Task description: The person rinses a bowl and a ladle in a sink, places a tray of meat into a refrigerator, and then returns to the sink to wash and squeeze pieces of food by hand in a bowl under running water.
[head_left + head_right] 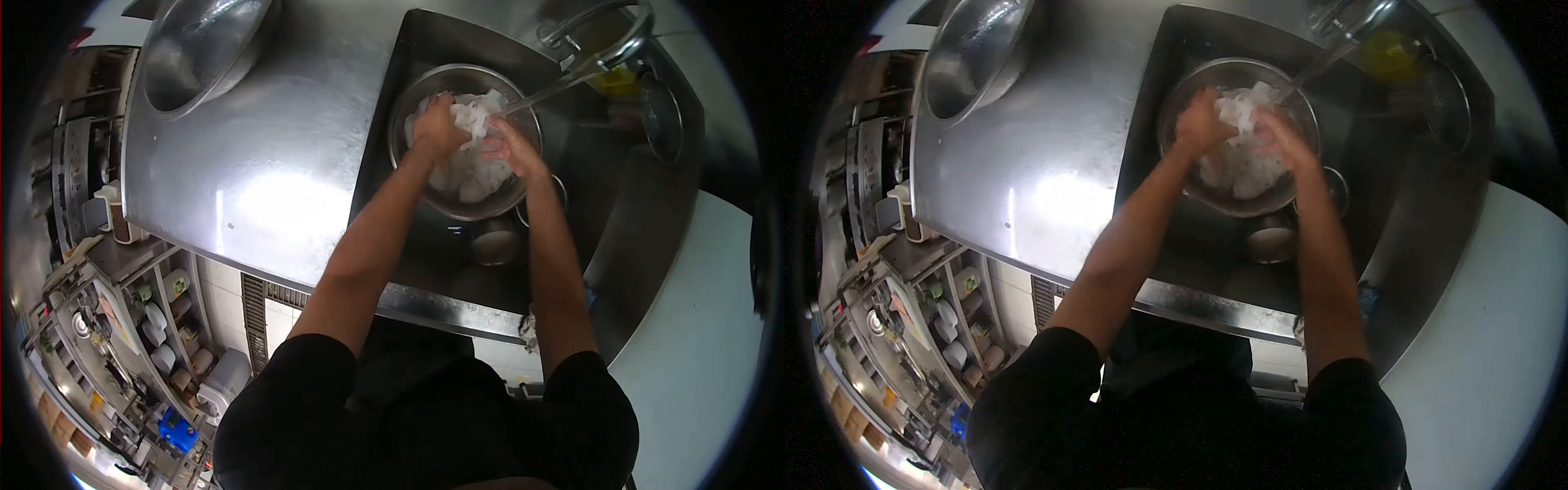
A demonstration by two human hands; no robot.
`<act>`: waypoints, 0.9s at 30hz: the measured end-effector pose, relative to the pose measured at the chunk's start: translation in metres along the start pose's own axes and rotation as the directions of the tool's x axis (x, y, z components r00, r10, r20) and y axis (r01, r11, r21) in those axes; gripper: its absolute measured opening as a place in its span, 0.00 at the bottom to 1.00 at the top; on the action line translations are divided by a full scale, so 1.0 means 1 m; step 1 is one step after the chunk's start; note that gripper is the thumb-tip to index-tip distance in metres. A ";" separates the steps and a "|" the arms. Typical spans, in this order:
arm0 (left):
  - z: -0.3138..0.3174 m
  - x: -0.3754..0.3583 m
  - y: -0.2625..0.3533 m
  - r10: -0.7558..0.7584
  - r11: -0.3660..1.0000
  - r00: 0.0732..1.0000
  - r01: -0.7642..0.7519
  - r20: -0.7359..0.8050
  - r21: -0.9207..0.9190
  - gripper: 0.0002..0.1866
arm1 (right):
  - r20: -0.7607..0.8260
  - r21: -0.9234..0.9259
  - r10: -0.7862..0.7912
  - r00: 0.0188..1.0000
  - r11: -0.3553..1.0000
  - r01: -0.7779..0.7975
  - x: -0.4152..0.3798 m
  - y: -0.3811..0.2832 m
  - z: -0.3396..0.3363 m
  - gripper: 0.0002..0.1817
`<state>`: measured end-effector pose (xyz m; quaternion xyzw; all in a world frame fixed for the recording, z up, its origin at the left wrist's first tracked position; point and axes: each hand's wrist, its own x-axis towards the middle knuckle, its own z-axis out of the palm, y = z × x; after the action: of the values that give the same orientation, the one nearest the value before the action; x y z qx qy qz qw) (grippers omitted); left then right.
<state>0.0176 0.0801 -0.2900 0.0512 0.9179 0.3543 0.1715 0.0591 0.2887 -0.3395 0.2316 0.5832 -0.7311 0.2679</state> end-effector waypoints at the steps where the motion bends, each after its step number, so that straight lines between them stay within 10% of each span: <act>1: 0.000 -0.006 0.005 -0.017 0.999 0.999 0.015 -0.041 -0.052 0.36 | 0.052 0.136 0.000 0.999 0.991 -0.007 -0.002 -0.002 0.005 0.43; 10: 0.033 -0.052 0.009 0.225 0.928 0.928 -0.297 -0.296 -0.226 0.40 | -0.233 0.198 -0.085 0.969 0.971 0.133 0.010 -0.010 0.035 0.28; 13: 0.059 -0.035 -0.016 -0.079 0.594 0.980 -0.101 -0.183 -0.798 0.42 | -0.278 0.193 -0.193 0.941 0.949 0.251 0.004 -0.003 0.039 0.24; 16: 0.005 -0.038 0.022 -0.317 0.256 0.844 0.515 0.432 -0.818 0.43 | -0.275 0.170 -0.217 0.937 0.948 0.269 -0.002 -0.007 0.040 0.22; 18: 0.015 -0.025 0.009 -0.158 0.127 0.858 0.509 0.489 -0.852 0.43 | -0.306 0.076 -0.269 0.913 0.949 0.305 -0.004 -0.008 0.050 0.24; 21: 0.032 -0.017 -0.001 -0.202 0.088 0.879 0.456 0.432 -0.886 0.41 | -0.449 -0.488 -0.154 0.880 0.868 -0.097 -0.026 -0.044 0.066 0.29; 27: 0.025 -0.023 0.003 -0.352 -0.094 0.864 0.351 0.361 -0.932 0.31 | -0.513 -0.230 -0.346 0.785 0.937 0.262 0.015 -0.010 0.046 0.30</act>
<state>0.0480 0.0932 -0.2990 -0.3241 0.3861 0.8288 0.2429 0.0401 0.2438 -0.3326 0.3127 0.7168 -0.6231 -0.0149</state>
